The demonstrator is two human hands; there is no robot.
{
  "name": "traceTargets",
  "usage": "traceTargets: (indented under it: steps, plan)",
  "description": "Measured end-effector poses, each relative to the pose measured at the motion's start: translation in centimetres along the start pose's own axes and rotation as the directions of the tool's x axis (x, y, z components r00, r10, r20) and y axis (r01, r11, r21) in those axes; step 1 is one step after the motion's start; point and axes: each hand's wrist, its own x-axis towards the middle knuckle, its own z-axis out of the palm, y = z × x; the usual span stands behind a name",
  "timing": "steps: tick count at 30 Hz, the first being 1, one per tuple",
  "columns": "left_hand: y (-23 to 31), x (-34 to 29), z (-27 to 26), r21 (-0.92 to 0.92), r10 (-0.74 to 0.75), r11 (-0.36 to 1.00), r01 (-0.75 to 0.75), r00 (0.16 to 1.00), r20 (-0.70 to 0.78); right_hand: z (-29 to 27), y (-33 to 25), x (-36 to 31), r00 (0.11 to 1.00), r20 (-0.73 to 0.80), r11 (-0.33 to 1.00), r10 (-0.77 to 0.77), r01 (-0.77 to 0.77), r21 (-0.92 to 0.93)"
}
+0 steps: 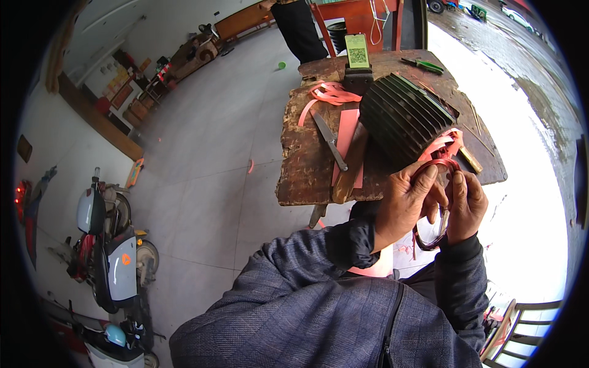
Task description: The person cuts a pink insulating sheet with a knife and inserts it into a motor stator. They then pull a bundle of red copper wire from the stator, straighten and align it, and reinsert the bundle into the stator slots.
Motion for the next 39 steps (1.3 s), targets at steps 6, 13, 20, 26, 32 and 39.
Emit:
traceTargets:
  steps: [6,13,20,26,32,39]
  plan:
    - [-1.1,0.6,0.9,0.092,0.136,0.988,-0.126,0.983,-0.121,1.5,0.4,-1.5,0.996,-0.066,0.996,-0.056,0.051,-0.075]
    - [-0.7,0.7,0.0,0.162,0.136,0.979,-0.123,0.988,-0.076,2.2,1.2,-2.2,0.974,-0.059,0.953,-0.219,0.2,-0.226]
    - [3.5,1.2,-2.8,0.502,-0.163,0.862,0.067,0.975,0.15,-0.8,-0.4,-1.6,0.989,0.148,0.98,0.006,0.024,-0.197]
    - [4.3,2.5,-3.5,0.646,-0.414,0.738,0.193,0.887,0.207,-0.5,-0.9,-1.2,0.948,0.313,0.905,-0.062,0.186,-0.382]
    - [3.6,3.0,-3.4,0.557,-0.339,0.81,0.185,0.922,0.186,-1.0,-0.4,-1.4,0.972,0.222,0.98,-0.074,0.113,-0.166]
    - [3.7,4.1,-3.0,0.547,-0.345,0.804,0.231,0.932,0.112,-2.6,-0.9,-2.0,0.853,0.404,0.554,-0.33,0.522,-0.649]
